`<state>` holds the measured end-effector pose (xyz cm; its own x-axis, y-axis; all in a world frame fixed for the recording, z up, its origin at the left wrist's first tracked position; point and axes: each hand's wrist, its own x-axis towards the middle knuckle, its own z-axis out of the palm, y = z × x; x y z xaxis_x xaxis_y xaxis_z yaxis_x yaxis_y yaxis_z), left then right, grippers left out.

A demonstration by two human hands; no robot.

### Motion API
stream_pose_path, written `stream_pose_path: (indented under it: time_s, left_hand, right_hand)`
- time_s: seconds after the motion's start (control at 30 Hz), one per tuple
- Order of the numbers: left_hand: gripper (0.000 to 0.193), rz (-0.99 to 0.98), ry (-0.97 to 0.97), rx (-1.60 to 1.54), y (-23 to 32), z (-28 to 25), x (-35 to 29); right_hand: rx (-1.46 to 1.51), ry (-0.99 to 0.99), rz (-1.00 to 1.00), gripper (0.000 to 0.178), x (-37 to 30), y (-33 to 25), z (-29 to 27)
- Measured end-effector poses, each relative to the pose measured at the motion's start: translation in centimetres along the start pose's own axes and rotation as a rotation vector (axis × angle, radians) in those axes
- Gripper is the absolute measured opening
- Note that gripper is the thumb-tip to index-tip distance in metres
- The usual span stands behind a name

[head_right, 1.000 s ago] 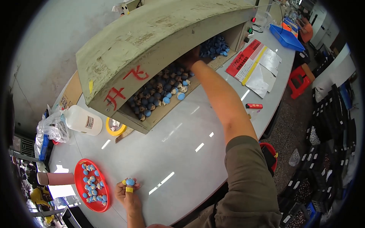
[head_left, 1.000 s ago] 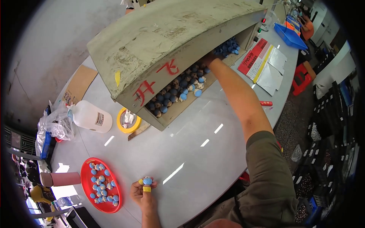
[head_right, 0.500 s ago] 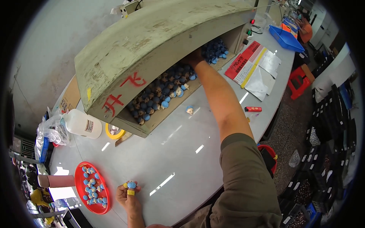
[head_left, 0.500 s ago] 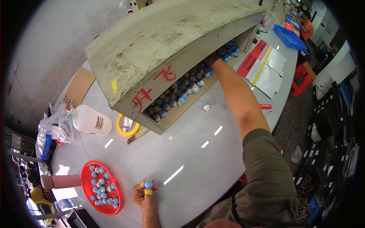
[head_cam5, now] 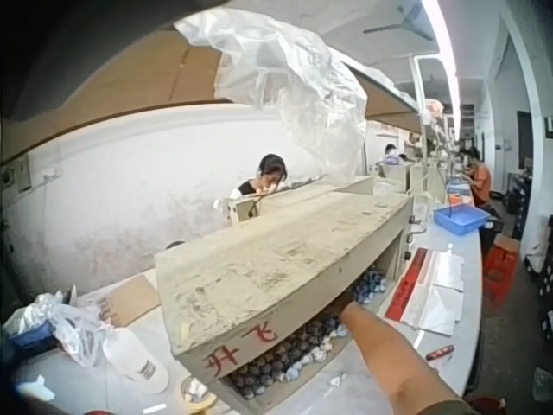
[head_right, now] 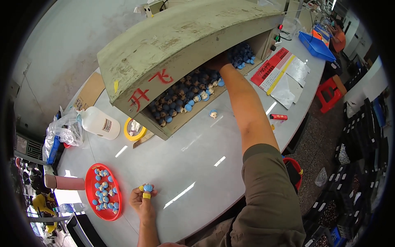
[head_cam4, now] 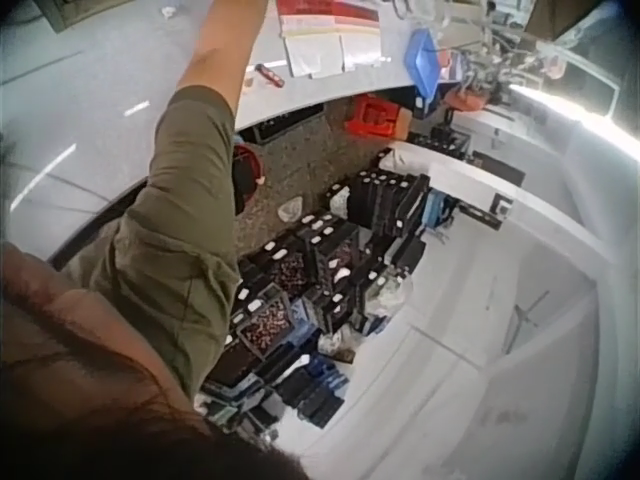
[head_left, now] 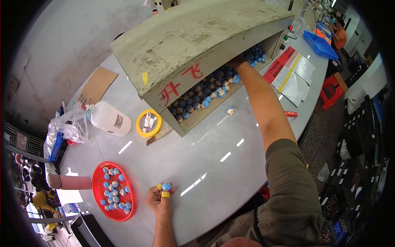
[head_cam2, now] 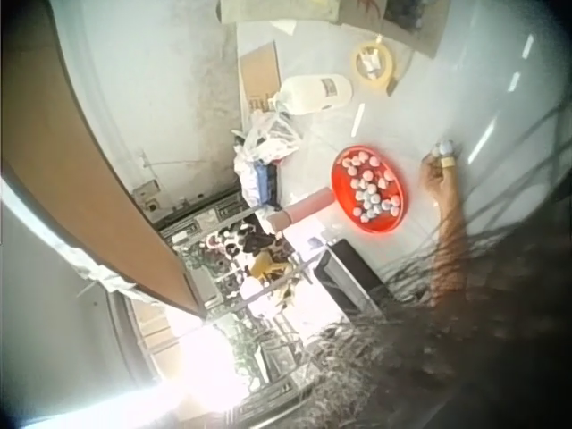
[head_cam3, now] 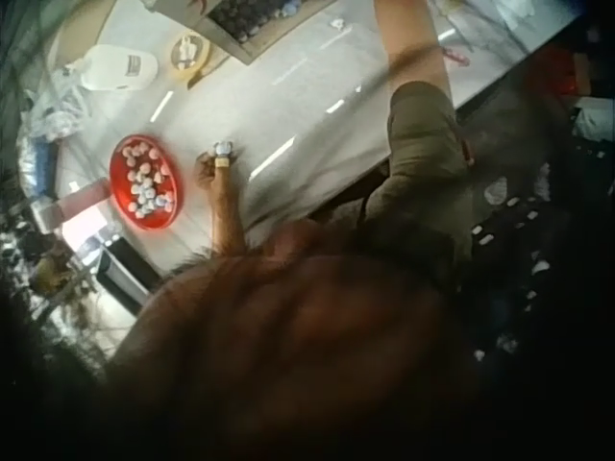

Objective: The person assembles small figurines by taking parts from a compartment, applying glue from a small bottle, and joining the pieces together by hand.

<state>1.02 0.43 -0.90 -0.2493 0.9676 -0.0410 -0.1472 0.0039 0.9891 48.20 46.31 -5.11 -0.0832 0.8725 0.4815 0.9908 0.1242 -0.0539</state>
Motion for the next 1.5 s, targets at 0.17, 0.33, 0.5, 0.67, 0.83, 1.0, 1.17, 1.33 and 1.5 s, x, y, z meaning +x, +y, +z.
stream_pose_path:
  time_s: [0.17, 0.33, 0.5, 0.67, 0.83, 1.0, 1.17, 1.33, 1.5]
  left_hand:
    - [0.012, 0.003, 0.048, 0.026, 0.5, -1.4, -0.3]
    - [0.015, -0.023, -0.052, -0.016, 1.1, 0.4, 0.5]
    - [0.015, -0.012, -0.040, -0.030, 1.1, -0.4, 0.3]
    - [0.014, -0.018, -0.071, -0.035, 1.2, -0.1, 0.4]
    - [0.014, -0.011, -0.076, -0.073, 1.0, -0.4, 0.5]
    - [0.015, -0.004, -0.068, -0.064, 0.9, -0.3, 0.4]
    - [0.016, -0.020, -0.087, -0.109, 0.6, -0.6, 0.4]
    - [0.018, -0.034, -0.072, -0.110, 1.2, -0.5, 0.1]
    - [0.018, -0.037, -0.064, -0.048, 1.0, -0.4, 0.7]
  right_hand:
    - [-0.155, -0.429, 0.154, 0.084, -3.3, -12.7, -9.1]
    - [0.065, -0.374, 0.118, 0.073, -8.2, -14.5, -11.8]
    - [0.181, -0.518, -0.004, 0.063, -7.2, -18.6, -13.8]
    - [0.087, -0.313, -0.066, 0.056, -10.2, -25.3, -17.9]
    - [0.329, -0.324, -0.391, 0.037, -10.0, -26.1, -15.8]
    - [0.218, -0.203, -0.290, 0.033, -7.5, -26.1, -16.4]
    - [0.408, -0.341, -0.141, 0.030, -6.4, -28.9, -17.9]
    - [0.377, -0.773, -0.120, 0.033, -7.5, -28.9, -21.4]
    - [0.379, 0.092, -0.579, 0.036, -9.6, -24.8, -14.0]
